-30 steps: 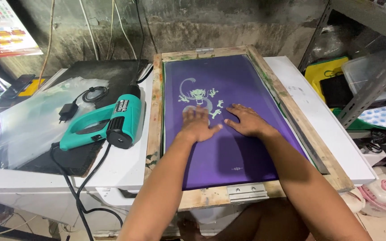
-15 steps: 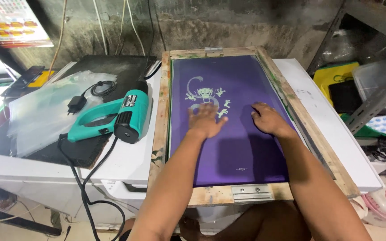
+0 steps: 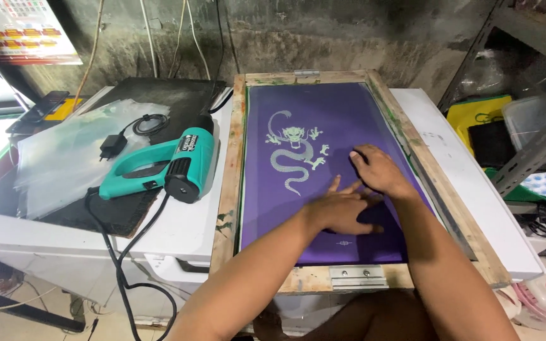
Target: Rubbing the surface of a screen printing frame with hands to check or smooth the emulsion, followed by picking up a heat gun.
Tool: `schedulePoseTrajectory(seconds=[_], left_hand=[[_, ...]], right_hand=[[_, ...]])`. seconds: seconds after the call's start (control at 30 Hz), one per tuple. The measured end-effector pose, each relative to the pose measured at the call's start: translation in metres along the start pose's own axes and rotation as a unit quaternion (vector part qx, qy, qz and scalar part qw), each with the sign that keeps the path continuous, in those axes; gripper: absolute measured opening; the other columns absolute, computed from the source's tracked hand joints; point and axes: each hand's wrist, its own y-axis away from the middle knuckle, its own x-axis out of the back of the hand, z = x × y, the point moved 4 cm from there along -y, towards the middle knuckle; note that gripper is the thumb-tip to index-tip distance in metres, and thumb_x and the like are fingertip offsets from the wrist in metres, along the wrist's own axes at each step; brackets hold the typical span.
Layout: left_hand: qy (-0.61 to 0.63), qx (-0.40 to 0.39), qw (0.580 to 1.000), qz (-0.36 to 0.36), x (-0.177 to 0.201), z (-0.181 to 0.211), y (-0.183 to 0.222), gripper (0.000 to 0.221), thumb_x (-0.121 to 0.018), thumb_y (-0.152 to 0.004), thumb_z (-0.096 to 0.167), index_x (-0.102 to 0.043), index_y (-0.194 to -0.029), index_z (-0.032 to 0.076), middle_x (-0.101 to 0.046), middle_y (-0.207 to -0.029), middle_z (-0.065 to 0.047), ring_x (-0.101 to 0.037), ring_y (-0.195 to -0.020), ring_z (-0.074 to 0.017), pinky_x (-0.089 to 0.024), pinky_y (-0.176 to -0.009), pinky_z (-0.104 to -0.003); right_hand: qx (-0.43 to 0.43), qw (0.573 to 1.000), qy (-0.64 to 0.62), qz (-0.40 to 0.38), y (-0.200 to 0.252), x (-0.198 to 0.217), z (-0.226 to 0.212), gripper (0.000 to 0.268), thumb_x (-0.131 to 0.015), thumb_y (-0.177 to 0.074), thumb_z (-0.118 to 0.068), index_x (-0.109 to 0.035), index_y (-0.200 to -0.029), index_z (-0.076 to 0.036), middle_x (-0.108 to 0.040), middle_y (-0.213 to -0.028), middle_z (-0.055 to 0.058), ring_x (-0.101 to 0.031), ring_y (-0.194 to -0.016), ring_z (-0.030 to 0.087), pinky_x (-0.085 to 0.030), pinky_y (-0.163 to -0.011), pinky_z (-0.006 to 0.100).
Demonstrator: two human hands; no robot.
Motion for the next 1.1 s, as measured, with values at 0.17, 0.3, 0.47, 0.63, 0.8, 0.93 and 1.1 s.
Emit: schedulePoseTrajectory(seconds=[0.17,0.3,0.47,0.63,0.8,0.93,1.1], left_hand=[[-0.029,0.061,0.997,0.024,-0.018,-0.052,-0.028,0.069,-0.038,-0.098,0.063,-0.041,-0.156,0.027,-0.035,-0.166,-0.004,-0.019,-0.158,-0.0269,-0.013,-0.124,-0.066],[0.061,0.24,0.968,0.044,0.01,-0.107,0.004,0.082,-0.024,-0.098,0.067,-0.021,-0.165,0.019,-0.012,-0.172,-0.012,-0.005,-0.159,-0.0324,0.002,-0.121,-0.07],[0.057,0.336,0.939,0.052,0.009,-0.121,0.021,0.089,-0.026,-0.1,0.065,-0.017,-0.162,0.002,-0.011,-0.168,-0.03,-0.002,-0.156,-0.0468,0.003,-0.12,-0.07],[0.123,0.078,0.989,-0.007,-0.004,-0.056,-0.01,0.087,-0.036,-0.095,0.066,-0.039,-0.154,0.002,-0.036,-0.158,-0.032,-0.027,-0.151,-0.0491,-0.018,-0.121,-0.067],[0.181,-0.085,0.978,-0.064,0.001,-0.015,0.013,0.053,-0.031,-0.107,0.037,-0.067,-0.129,0.006,-0.078,-0.104,-0.023,-0.076,-0.099,-0.0332,-0.059,-0.085,-0.048],[0.116,-0.129,0.976,0.134,0.059,-0.026,0.101,0.039,-0.044,-0.104,0.025,-0.068,-0.123,0.002,-0.065,-0.134,-0.024,-0.052,-0.135,-0.0418,-0.032,-0.116,-0.06],[0.134,-0.038,0.936,0.323,0.093,-0.13,0.206,0.033,-0.044,-0.099,0.016,-0.068,-0.113,-0.001,-0.066,-0.133,-0.024,-0.063,-0.114,-0.0482,-0.051,-0.091,-0.058]], right_hand=[[-0.006,0.998,0.027,-0.05,0.006,0.0,-0.01,0.068,-0.036,-0.11,-0.052,-0.051,-0.15,0.001,-0.047,-0.157,0.027,-0.037,-0.151,0.042,-0.026,-0.125,0.056],[-0.031,0.994,0.036,-0.101,0.006,-0.004,-0.006,0.069,-0.041,-0.108,-0.05,-0.046,-0.155,0.0,-0.039,-0.163,0.026,-0.028,-0.156,0.04,-0.021,-0.128,0.055],[-0.043,0.988,0.076,-0.125,0.001,-0.008,0.008,0.073,-0.041,-0.106,-0.057,-0.041,-0.16,-0.009,-0.032,-0.168,0.02,-0.025,-0.158,0.034,-0.021,-0.128,0.051],[-0.028,0.991,0.078,-0.105,-0.013,-0.016,0.026,0.068,-0.046,-0.104,-0.057,-0.051,-0.155,-0.011,-0.041,-0.164,0.019,-0.032,-0.155,0.035,-0.024,-0.128,0.051],[-0.026,0.993,0.057,-0.099,-0.007,-0.008,0.02,0.066,-0.047,-0.104,-0.054,-0.054,-0.153,-0.011,-0.045,-0.163,0.019,-0.036,-0.153,0.037,-0.026,-0.127,0.053],[-0.03,0.993,0.051,-0.103,-0.007,-0.005,0.029,0.063,-0.047,-0.104,-0.052,-0.055,-0.153,-0.013,-0.05,-0.159,0.019,-0.041,-0.149,0.038,-0.032,-0.124,0.053],[-0.026,0.994,0.039,-0.102,0.011,0.008,0.006,0.065,-0.044,-0.105,-0.05,-0.053,-0.155,-0.009,-0.051,-0.157,0.023,-0.045,-0.146,0.042,-0.036,-0.12,0.054]])
